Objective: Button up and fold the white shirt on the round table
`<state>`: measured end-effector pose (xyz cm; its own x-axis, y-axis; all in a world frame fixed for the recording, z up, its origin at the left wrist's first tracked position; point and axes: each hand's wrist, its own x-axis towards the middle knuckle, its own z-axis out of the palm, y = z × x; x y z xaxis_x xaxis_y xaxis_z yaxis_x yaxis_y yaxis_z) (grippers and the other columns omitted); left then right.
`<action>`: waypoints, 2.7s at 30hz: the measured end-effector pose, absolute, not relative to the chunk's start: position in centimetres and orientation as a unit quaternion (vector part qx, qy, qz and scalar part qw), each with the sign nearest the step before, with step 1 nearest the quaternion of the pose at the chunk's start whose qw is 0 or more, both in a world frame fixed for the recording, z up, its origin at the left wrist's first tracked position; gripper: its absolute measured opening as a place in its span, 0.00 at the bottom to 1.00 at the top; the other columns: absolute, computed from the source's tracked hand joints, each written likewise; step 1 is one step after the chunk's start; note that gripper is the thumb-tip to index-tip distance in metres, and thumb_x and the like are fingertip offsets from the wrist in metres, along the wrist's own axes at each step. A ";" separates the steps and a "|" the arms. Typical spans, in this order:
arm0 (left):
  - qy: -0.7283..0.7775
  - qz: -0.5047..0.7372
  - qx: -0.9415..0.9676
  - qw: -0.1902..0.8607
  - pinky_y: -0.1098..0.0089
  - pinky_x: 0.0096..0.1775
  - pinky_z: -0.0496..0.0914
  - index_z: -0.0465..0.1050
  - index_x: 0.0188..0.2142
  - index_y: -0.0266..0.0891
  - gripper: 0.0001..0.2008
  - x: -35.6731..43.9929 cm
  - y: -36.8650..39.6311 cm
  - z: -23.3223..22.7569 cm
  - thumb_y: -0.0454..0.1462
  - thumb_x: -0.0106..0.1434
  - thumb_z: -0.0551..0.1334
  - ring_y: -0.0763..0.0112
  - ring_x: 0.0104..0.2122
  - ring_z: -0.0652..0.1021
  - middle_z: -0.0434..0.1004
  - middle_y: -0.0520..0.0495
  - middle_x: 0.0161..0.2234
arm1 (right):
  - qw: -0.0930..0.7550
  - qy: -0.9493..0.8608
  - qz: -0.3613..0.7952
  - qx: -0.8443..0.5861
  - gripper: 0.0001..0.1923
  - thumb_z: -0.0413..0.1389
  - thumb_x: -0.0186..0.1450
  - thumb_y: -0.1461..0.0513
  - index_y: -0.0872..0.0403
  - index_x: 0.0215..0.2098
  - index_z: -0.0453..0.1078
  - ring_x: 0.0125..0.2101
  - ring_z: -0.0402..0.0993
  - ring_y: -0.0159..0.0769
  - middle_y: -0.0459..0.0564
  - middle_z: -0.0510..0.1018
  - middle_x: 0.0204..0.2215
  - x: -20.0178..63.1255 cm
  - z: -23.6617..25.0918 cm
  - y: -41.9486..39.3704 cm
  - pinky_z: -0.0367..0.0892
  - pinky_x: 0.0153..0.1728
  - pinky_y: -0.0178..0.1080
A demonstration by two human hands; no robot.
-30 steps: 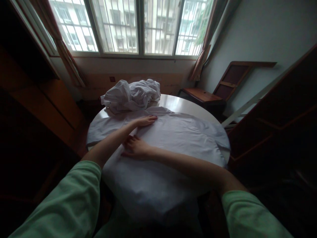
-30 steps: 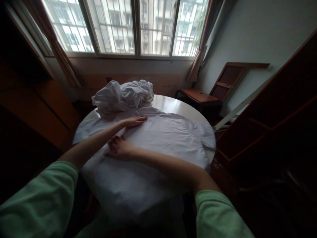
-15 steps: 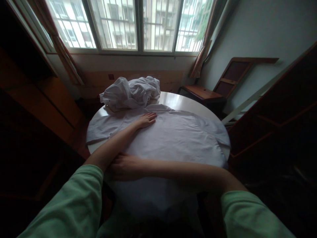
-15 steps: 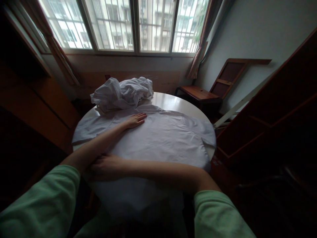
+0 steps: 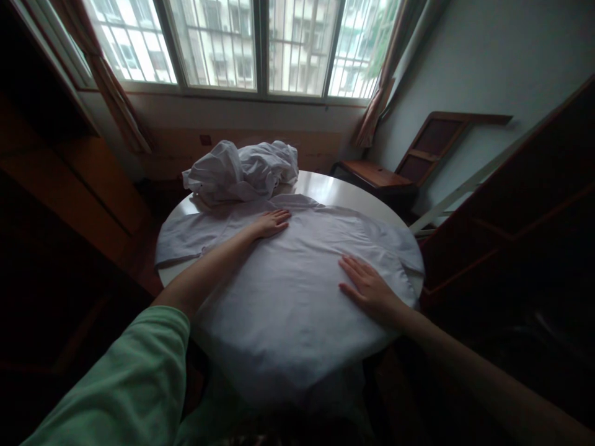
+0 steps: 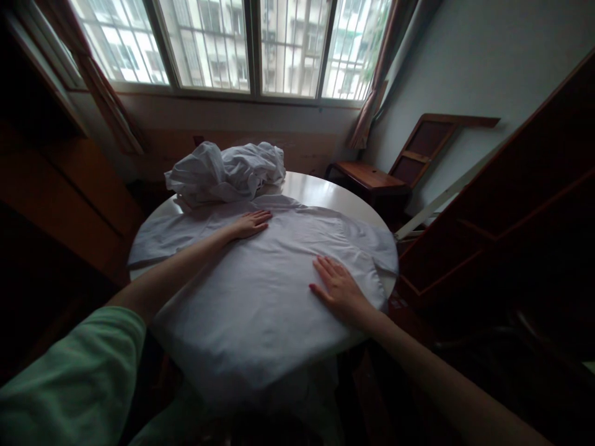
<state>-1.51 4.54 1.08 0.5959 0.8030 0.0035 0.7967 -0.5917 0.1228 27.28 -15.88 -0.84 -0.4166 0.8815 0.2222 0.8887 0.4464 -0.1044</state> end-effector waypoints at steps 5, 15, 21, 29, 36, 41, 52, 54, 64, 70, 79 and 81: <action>0.449 0.028 0.891 0.057 0.65 0.61 0.46 0.47 0.65 0.42 0.29 -1.4 4.5 1.1 0.48 0.67 0.40 0.69 0.64 0.49 0.45 0.49 0.66 | 0.137 -0.780 -0.079 -0.605 0.33 0.36 0.67 0.47 0.55 0.62 0.55 0.61 0.53 0.47 0.59 0.61 0.60 33.9 -3.1 -19.7 0.54 0.58 0.54; 0.475 0.034 0.878 0.042 0.60 0.61 0.46 0.48 0.64 0.44 0.28 -0.9 4.5 0.9 0.48 0.67 0.41 0.64 0.64 0.49 0.44 0.49 0.66 | 0.129 -0.856 0.036 -0.500 0.29 0.43 0.66 0.48 0.54 0.60 0.59 0.61 0.53 0.46 0.58 0.59 0.61 28.6 2.0 -18.8 0.57 0.58 0.52; 0.621 0.071 0.779 0.047 0.49 0.59 0.50 0.53 0.63 0.46 0.29 0.1 3.3 1.1 0.51 0.65 0.42 0.52 0.63 0.51 0.45 0.44 0.66 | 0.082 -0.921 0.115 -0.363 0.40 0.46 0.64 0.43 0.61 0.64 0.49 0.64 0.43 0.47 0.63 0.49 0.64 17.3 2.8 -14.3 0.50 0.60 0.51; 0.622 0.089 0.777 0.033 0.50 0.59 0.51 0.54 0.62 0.44 0.29 0.0 3.6 0.7 0.50 0.65 0.43 0.52 0.63 0.54 0.48 0.43 0.65 | 0.099 -0.901 0.070 -0.417 0.37 0.41 0.65 0.43 0.59 0.63 0.53 0.64 0.45 0.43 0.58 0.52 0.64 21.4 0.3 -7.9 0.46 0.62 0.47; 0.552 0.118 0.825 0.024 0.66 0.59 0.55 0.61 0.59 0.38 0.25 -1.3 3.3 0.6 0.43 0.65 0.47 0.64 0.59 0.62 0.58 0.42 0.61 | 0.080 -0.792 -0.003 -0.605 0.34 0.37 0.66 0.47 0.57 0.63 0.53 0.63 0.48 0.46 0.57 0.56 0.63 34.3 -0.3 -6.9 0.49 0.61 0.50; 0.518 0.087 0.850 0.037 0.70 0.59 0.52 0.57 0.61 0.38 0.27 -6.3 2.7 0.2 0.44 0.66 0.44 0.69 0.61 0.59 0.55 0.46 0.63 | 0.076 -0.766 -0.013 -0.639 0.33 0.37 0.65 0.48 0.57 0.63 0.54 0.62 0.51 0.45 0.56 0.57 0.62 37.0 -0.6 -7.0 0.50 0.60 0.48; 0.675 0.025 0.737 0.016 0.65 0.60 0.50 0.50 0.64 0.38 0.29 -15.0 0.3 0.6 0.45 0.65 0.42 0.65 0.63 0.54 0.51 0.47 0.64 | 0.071 -0.766 -0.014 -0.638 0.34 0.37 0.65 0.48 0.58 0.62 0.55 0.62 0.51 0.45 0.57 0.58 0.62 36.7 -0.2 -7.3 0.50 0.61 0.47; 0.678 0.031 0.734 0.019 0.64 0.59 0.52 0.50 0.64 0.40 0.29 -15.0 0.4 0.6 0.45 0.66 0.42 0.64 0.63 0.55 0.52 0.47 0.64 | 0.077 -0.768 -0.014 -0.635 0.33 0.38 0.65 0.47 0.57 0.62 0.55 0.62 0.51 0.45 0.56 0.58 0.62 36.8 -0.3 -7.2 0.50 0.61 0.47; 0.698 0.014 0.716 0.008 0.63 0.53 0.62 0.63 0.56 0.32 0.26 -11.8 1.8 2.3 0.40 0.62 0.47 0.57 0.54 0.69 0.66 0.36 0.56 | 0.089 -0.770 -0.015 -0.631 0.33 0.37 0.65 0.47 0.55 0.62 0.55 0.62 0.52 0.46 0.55 0.59 0.62 37.3 -0.8 -6.4 0.51 0.60 0.50; 0.729 0.027 0.684 -0.016 0.61 0.50 0.65 0.64 0.54 0.25 0.26 -9.5 2.6 2.3 0.40 0.62 0.45 0.53 0.53 0.70 0.68 0.30 0.54 | 0.072 -0.772 -0.011 -0.632 0.34 0.37 0.65 0.47 0.58 0.61 0.56 0.62 0.52 0.46 0.57 0.58 0.62 37.4 -0.6 -5.8 0.50 0.60 0.49; 0.724 0.029 0.689 0.003 0.64 0.47 0.67 0.66 0.52 0.25 0.26 -9.4 3.6 2.7 0.42 0.63 0.46 0.54 0.50 0.73 0.71 0.31 0.50 | 0.023 -0.766 0.059 -0.639 0.35 0.48 0.61 0.47 0.61 0.60 0.59 0.61 0.53 0.51 0.61 0.60 0.61 36.0 1.0 -2.4 0.51 0.60 0.48; 0.717 0.036 0.696 0.007 0.65 0.47 0.67 0.67 0.52 0.26 0.26 -9.2 4.2 2.5 0.42 0.63 0.46 0.55 0.50 0.73 0.72 0.32 0.51 | 0.028 -0.778 0.057 -0.625 0.35 0.51 0.60 0.48 0.59 0.60 0.60 0.61 0.52 0.52 0.60 0.59 0.61 34.4 1.4 -1.3 0.51 0.60 0.50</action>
